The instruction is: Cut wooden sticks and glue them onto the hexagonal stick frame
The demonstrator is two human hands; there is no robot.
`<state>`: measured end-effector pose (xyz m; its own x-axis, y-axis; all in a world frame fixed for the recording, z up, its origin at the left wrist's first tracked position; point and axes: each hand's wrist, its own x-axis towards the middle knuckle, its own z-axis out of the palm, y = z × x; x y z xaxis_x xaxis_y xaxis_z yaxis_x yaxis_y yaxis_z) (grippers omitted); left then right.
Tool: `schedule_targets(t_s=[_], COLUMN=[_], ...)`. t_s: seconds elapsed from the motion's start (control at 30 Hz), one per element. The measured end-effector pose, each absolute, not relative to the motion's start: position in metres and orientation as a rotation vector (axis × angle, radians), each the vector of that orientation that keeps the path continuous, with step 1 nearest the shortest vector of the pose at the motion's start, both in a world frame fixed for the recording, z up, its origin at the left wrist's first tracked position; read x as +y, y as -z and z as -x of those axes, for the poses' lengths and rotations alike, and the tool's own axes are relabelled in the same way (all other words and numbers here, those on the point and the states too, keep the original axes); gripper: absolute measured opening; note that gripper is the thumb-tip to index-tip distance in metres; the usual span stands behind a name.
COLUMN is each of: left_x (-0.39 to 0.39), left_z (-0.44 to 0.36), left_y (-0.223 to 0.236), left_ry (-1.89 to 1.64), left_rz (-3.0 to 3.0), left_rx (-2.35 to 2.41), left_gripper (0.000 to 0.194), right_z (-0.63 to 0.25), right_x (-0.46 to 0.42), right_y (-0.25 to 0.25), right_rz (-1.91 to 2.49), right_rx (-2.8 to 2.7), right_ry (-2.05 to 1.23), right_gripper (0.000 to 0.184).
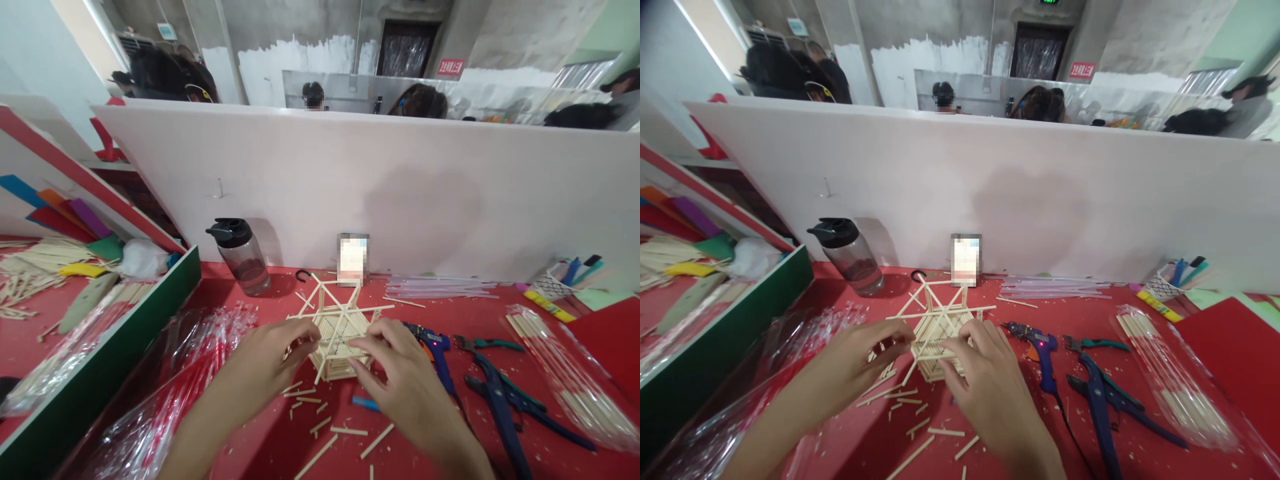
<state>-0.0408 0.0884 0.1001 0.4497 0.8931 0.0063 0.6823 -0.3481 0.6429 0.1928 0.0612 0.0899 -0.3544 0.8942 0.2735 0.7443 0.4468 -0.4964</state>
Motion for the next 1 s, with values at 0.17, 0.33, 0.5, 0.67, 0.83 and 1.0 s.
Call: schedule_targets(t_s=[0.17, 0.33, 0.5, 0.67, 0.83, 1.0], left_x=[0.085, 0.073, 0.066, 0.067, 0.070, 0.070], left_z=[0.037, 0.013, -0.010, -0.014, -0.013, -0.012], left_y=[-0.103, -0.098, -0.091, -0.087, -0.082, -0.080], left_ry=[-0.534, -0.696, -0.726, -0.787, -0.833, -0.834], left_rz=[-2.163, -2.369, -2.507, -2.501, -2.490, -2.507], left_rx=[1.361, 1.302, 1.267, 1.309, 1.284, 1.279], left_gripper=[0.022, 0.020, 0.017, 0.012, 0.012, 0.013], right_z=[-0.217, -0.226, -0.220, -0.221, -0.222, -0.220], right_x=[0.060, 0.058, 0.061, 0.060, 0.058, 0.060], right_y=[-0.099, -0.103, -0.105, -0.100, -0.097, -0.099], right_rz=[1.514, 1.784, 1.823, 1.801, 1.798, 1.815], right_rx=[-2.170, -2.176, -2.214, -2.248, -2.242, -2.236], right_ry=[-0.469, -0.653, -0.692, -0.642, -0.648, -0.669], right_gripper=[0.048, 0.028, 0.020, 0.026, 0.025, 0.026])
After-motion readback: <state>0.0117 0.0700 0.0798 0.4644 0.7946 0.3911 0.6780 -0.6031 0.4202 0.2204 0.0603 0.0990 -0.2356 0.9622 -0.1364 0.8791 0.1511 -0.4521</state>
